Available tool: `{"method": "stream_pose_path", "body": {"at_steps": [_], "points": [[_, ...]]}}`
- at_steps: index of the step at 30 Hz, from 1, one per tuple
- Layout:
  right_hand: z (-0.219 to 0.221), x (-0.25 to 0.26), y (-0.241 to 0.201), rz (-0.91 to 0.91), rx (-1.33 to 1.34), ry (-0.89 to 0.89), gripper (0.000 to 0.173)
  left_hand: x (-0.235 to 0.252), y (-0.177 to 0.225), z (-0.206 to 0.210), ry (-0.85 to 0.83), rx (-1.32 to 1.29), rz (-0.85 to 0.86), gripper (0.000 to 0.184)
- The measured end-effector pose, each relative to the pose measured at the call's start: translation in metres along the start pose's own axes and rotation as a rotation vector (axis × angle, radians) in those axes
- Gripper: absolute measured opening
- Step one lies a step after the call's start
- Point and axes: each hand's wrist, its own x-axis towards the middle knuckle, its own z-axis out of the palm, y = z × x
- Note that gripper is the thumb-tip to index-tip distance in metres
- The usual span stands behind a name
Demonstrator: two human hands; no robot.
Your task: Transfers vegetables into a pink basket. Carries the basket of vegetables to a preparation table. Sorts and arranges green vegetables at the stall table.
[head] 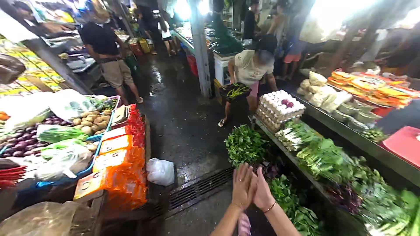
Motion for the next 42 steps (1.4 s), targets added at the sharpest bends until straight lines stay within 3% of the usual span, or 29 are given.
{"method": "stream_pose_path", "body": {"at_steps": [2, 3, 4, 6, 7, 9, 12, 16, 20, 23, 27, 31, 34, 38, 42], "points": [[0.019, 0.034, -0.024, -0.159, -0.257, -0.19, 0.087, 0.031, -0.037, -0.008, -0.033, -0.245, -0.361, 0.061], [0.026, 0.046, -0.032, -0.24, -0.395, -0.243, 0.09, 0.043, -0.037, -0.014, -0.085, -0.407, -0.573, 0.058], [0.034, 0.059, -0.043, -0.317, -0.589, -0.298, 0.092, 0.069, -0.023, -0.023, -0.096, -0.651, -0.816, 0.059], [0.061, 0.078, -0.077, -0.318, -1.144, -0.369, 0.078, 0.146, 0.036, -0.046, 0.145, -0.895, -1.281, 0.055], [0.061, 0.103, -0.074, -0.359, -1.322, -0.37, 0.073, 0.175, 0.043, -0.054, 0.219, -0.936, -1.359, 0.062], [0.015, 0.188, -0.029, -0.488, -1.398, -0.311, 0.068, 0.173, -0.003, -0.056, 0.095, -1.166, -1.144, 0.088], [-0.057, 0.267, -0.016, -0.1, -1.384, -0.196, 0.068, 0.171, -0.072, -0.067, -0.012, -1.296, -0.947, 0.098], [-0.093, 0.308, -0.031, 0.092, -1.094, -0.012, 0.064, 0.215, -0.153, -0.109, 0.159, -1.247, -0.949, 0.087], [-0.103, 0.32, -0.029, 0.151, -0.963, 0.149, 0.054, 0.258, -0.231, -0.135, 0.425, -1.108, -1.135, 0.074], [-0.094, 0.338, -0.019, 0.149, -0.85, 0.273, 0.051, 0.286, -0.284, -0.153, 0.484, -1.067, -1.193, 0.064], [-0.059, 0.373, -0.007, 0.109, -0.579, 0.457, 0.053, 0.321, -0.346, -0.185, 0.432, -0.943, -1.175, 0.054], [-0.017, 0.406, -0.023, 0.033, -0.325, 0.533, 0.066, 0.356, -0.399, -0.204, 0.182, -0.691, -1.046, 0.048], [0.009, 0.422, -0.043, 0.017, -0.196, 0.486, 0.072, 0.384, -0.419, -0.199, -0.086, -0.615, -1.059, 0.055], [0.035, 0.425, -0.052, 0.011, -0.224, 0.343, 0.056, 0.391, -0.427, -0.17, -0.461, -0.67, -1.104, 0.06], [0.063, 0.413, -0.044, 0.118, -0.294, 0.412, 0.058, 0.37, -0.425, -0.152, -0.484, -0.901, -1.161, 0.05]]}}
